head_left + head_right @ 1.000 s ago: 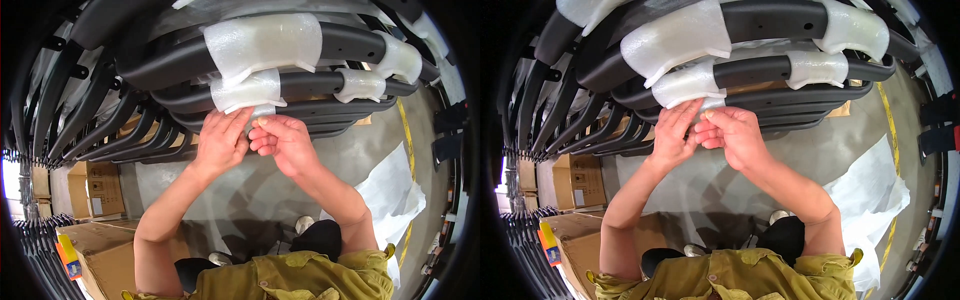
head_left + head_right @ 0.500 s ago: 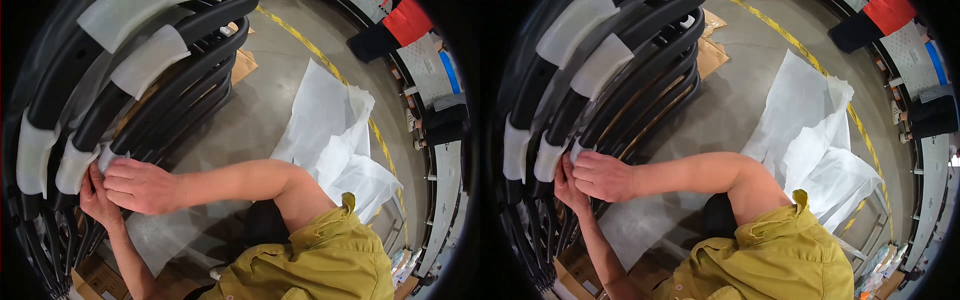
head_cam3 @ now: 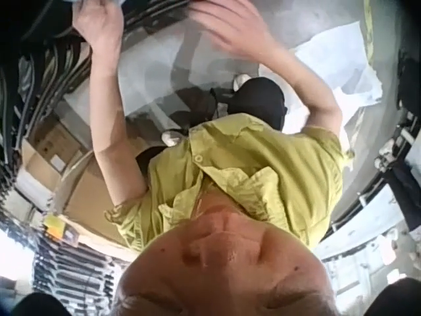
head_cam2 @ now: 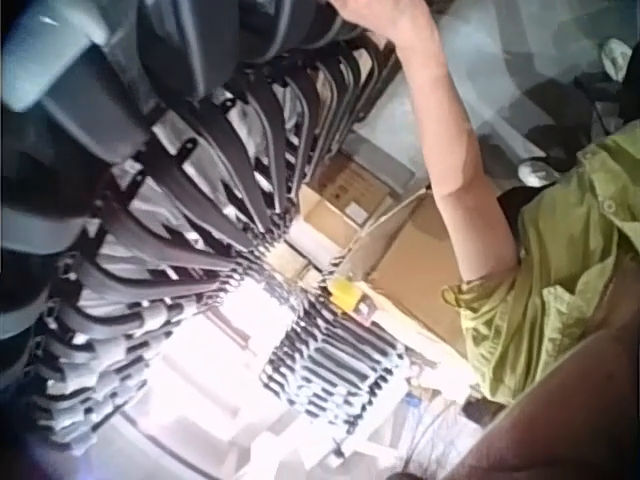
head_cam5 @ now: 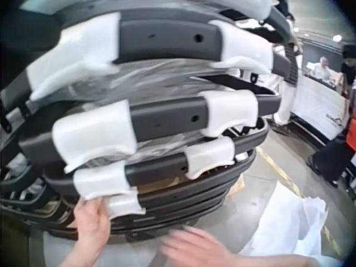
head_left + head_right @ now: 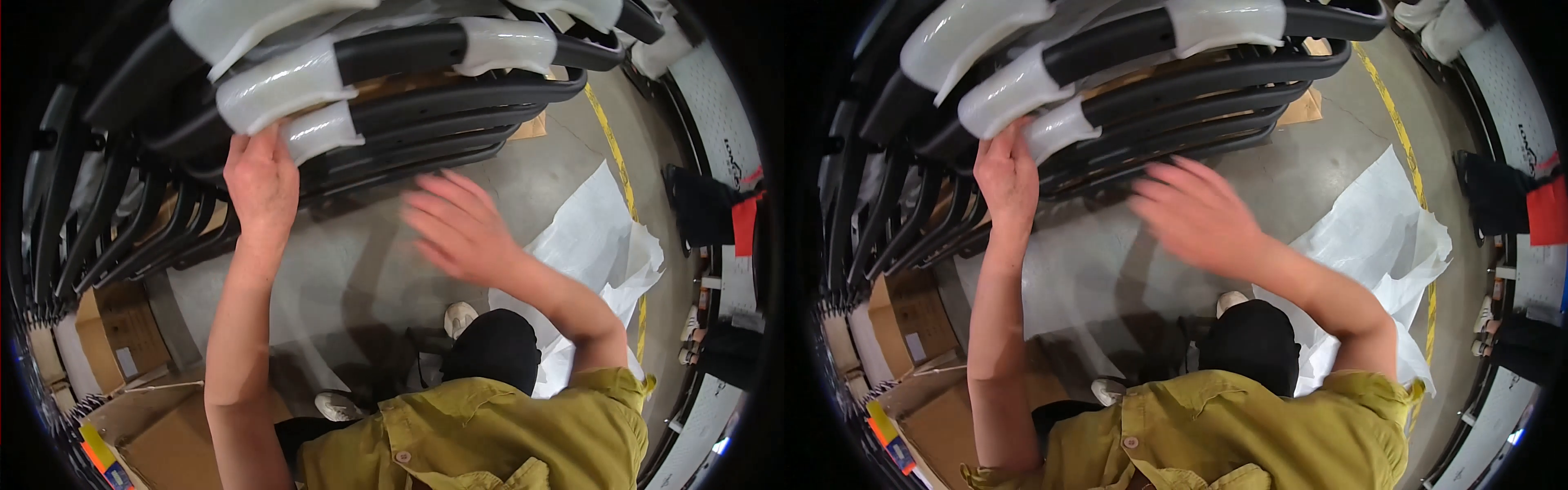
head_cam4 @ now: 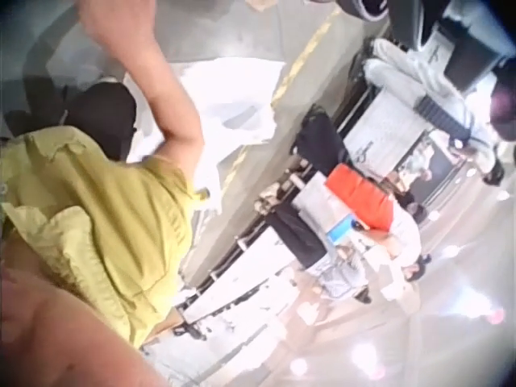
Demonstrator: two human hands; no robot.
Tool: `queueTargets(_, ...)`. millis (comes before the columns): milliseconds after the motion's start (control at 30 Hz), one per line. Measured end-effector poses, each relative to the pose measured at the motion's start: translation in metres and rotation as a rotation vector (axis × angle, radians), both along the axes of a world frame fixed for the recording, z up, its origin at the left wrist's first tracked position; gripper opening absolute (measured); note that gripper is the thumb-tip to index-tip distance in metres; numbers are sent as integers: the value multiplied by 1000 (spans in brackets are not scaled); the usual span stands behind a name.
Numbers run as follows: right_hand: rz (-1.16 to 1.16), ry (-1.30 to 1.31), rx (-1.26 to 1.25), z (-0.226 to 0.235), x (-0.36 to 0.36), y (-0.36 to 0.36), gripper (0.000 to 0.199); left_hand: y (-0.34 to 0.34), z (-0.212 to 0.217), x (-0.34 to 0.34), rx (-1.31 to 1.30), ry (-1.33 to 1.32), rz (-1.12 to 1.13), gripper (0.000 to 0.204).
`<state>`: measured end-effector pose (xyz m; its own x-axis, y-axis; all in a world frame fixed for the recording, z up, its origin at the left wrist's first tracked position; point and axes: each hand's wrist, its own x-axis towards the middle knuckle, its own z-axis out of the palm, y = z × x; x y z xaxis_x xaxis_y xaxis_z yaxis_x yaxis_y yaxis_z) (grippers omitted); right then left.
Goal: Applying labels and protective wrapping to a stack of chair frames in a warehouse setting.
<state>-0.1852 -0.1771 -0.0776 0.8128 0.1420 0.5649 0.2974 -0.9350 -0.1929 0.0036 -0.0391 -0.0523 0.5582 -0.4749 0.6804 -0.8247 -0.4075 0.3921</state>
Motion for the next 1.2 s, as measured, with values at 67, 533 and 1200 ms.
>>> queueTargets(67,-208,373,54,-65,-75,-11,39,10,4,3,-10,1,34,22)
queueTargets(533,466,766,466,-396,62,37,29,169,68,-52,121,0,-238,29)
queueTargets(1200,798,1328,-67,-429,66,162,30,511,250,-240,72,843,1631,22)
